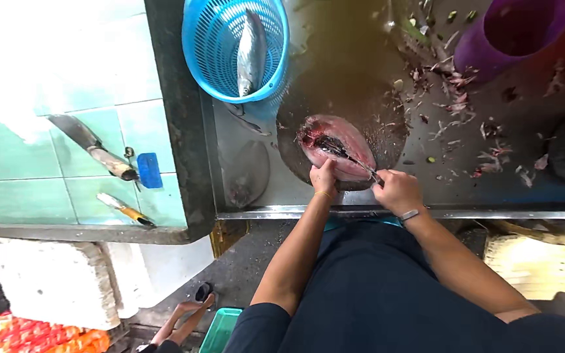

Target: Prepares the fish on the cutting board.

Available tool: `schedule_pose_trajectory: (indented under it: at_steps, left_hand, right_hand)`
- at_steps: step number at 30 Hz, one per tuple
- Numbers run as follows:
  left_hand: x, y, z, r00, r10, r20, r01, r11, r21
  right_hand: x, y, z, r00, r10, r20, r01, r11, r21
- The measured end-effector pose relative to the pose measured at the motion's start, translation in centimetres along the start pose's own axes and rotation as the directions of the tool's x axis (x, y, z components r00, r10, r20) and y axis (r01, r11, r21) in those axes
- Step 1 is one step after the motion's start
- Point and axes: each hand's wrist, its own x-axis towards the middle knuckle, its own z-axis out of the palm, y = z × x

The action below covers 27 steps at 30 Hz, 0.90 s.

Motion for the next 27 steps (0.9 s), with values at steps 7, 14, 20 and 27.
schedule_pose_trajectory:
  at_steps: [7, 14, 20, 27]
  left_hand:
    - [1.6, 4.3, -1.2, 0.966, 0.259, -0.016, -0.166, 0.665, 0.728]
    - [-0.6, 0.5, -4.3, 0.693, 0.490, 0.529, -0.514, -0.179, 0.839]
    - [-5.7, -6.4, -2.0, 0.430, 0.332, 0.839, -0.779, -0.332, 0.531]
    - [-1.5, 0.3, -2.4, 0.499, 0.221, 0.838, -0.717, -0.438, 0.542]
  right_hand:
    - [1.2, 2.0, -0.3, 0.978, -0.095, -0.188, 0.085, 0.995, -0.060]
    - [-3.7, 12.3, -2.4, 0.953, 0.209, -0.218, -0.210, 0.978, 0.018]
    - [-3.1, 12.5, -0.1, 0.945, 0.192, -0.265, -0.201, 0.980, -0.007]
    - [-2.6, 7.9, 0.5, 0.953, 0.217, 0.211, -0.297, 0.542, 0.786]
